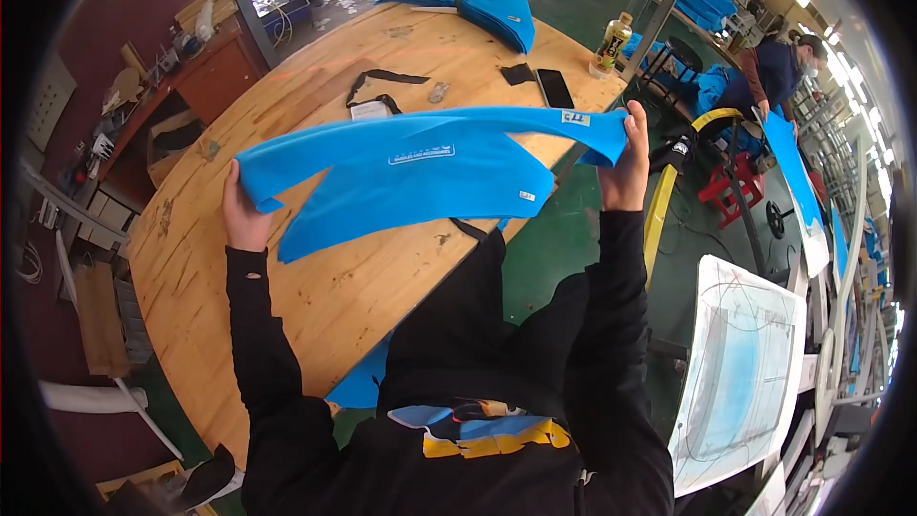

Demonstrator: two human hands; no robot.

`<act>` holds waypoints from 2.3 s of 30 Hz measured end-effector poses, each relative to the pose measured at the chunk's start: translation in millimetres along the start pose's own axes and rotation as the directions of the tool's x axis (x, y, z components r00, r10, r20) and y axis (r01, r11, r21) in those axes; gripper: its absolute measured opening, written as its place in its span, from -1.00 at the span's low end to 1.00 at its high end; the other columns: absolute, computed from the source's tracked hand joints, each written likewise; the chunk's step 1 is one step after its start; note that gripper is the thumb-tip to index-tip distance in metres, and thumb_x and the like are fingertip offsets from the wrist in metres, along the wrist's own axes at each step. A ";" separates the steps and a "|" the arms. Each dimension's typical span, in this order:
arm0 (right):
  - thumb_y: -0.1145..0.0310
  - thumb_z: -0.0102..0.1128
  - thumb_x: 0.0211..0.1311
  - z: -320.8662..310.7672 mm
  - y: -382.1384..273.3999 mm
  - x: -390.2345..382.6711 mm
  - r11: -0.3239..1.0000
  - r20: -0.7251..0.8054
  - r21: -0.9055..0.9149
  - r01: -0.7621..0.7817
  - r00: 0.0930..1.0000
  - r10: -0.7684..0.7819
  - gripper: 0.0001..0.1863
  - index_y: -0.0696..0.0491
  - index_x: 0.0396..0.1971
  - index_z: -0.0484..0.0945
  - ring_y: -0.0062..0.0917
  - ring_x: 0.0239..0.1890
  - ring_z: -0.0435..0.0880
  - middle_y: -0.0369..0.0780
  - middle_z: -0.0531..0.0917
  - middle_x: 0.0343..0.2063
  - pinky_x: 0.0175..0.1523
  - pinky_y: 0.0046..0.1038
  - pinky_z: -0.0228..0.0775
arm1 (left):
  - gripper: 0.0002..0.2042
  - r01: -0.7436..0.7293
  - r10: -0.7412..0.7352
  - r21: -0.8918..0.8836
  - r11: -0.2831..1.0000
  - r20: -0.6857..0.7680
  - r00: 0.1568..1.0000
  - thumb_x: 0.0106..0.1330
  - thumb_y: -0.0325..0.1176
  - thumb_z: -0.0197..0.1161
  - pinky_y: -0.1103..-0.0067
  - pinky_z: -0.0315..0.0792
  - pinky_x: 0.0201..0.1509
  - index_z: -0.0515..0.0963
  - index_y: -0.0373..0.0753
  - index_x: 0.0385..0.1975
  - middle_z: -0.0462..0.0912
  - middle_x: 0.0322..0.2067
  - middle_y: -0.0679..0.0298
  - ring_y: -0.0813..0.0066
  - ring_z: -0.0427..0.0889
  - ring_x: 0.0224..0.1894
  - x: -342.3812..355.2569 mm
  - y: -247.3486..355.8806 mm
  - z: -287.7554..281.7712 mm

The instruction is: Placing blue fabric pieces onto a screen printing carousel and inspecting them.

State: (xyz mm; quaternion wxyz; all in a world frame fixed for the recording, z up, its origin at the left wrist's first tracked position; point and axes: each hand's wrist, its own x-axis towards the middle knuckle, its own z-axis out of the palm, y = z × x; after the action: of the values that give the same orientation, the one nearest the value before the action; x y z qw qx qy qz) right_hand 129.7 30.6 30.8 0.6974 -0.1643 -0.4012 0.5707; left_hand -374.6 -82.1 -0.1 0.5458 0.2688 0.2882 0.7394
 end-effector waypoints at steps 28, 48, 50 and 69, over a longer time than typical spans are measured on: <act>0.43 0.18 0.25 -153.9 103.7 -62.4 0.802 -0.205 -0.482 -0.352 0.935 0.288 -0.79 0.08 -0.14 0.47 -0.78 -0.28 0.52 -0.40 0.59 -0.35 -0.12 -0.69 0.31 | -0.85 0.160 -0.073 0.968 0.194 -0.149 0.986 0.33 -0.31 0.17 0.73 0.20 -0.65 0.48 -0.26 -0.29 0.36 -0.66 0.48 0.78 0.30 -0.67 -21.7 -53.4 -88.6; -0.28 -0.18 0.22 -16.5 196.7 -20.4 -0.295 0.325 -0.893 0.339 0.941 0.095 -0.34 -0.23 0.22 0.33 -0.23 0.38 0.08 -0.23 0.25 0.30 0.33 0.21 -0.36 | -0.54 -0.314 0.027 0.759 -0.571 0.400 0.916 0.36 -0.03 -0.03 0.17 -0.13 0.41 0.31 0.11 0.25 0.15 0.34 0.32 0.21 0.09 0.38 -1.2 -160.2 4.7; -0.26 -0.19 0.23 -19.3 190.1 -16.2 -0.355 0.176 -0.915 0.192 0.981 0.076 -0.35 -0.22 0.22 0.34 -0.21 0.38 0.07 -0.22 0.24 0.30 0.33 0.21 -0.36 | -0.54 -0.311 0.039 0.761 -0.569 0.403 0.914 0.35 -0.04 -0.03 0.17 -0.13 0.41 0.31 0.11 0.26 0.15 0.35 0.33 0.22 0.09 0.38 -0.7 -157.2 5.6; 0.06 0.01 0.29 -94.6 90.2 -187.5 -0.445 -0.201 -0.879 -0.170 0.979 0.023 -0.59 -0.14 0.09 0.41 -0.12 0.37 0.07 -0.12 0.22 0.29 0.29 0.21 -0.13 | -0.55 -0.331 0.081 0.741 -0.584 0.460 0.884 0.37 -0.05 -0.07 0.16 -0.02 0.36 0.30 0.11 0.26 0.20 0.32 0.30 0.19 0.17 0.34 4.0 -169.0 3.3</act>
State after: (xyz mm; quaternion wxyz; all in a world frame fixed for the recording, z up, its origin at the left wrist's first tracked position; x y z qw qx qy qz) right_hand 135.5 -95.2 -160.0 0.1923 -0.7372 -0.6475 0.0177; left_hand -263.1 -37.5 -119.1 -0.1341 0.7102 0.6644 0.1905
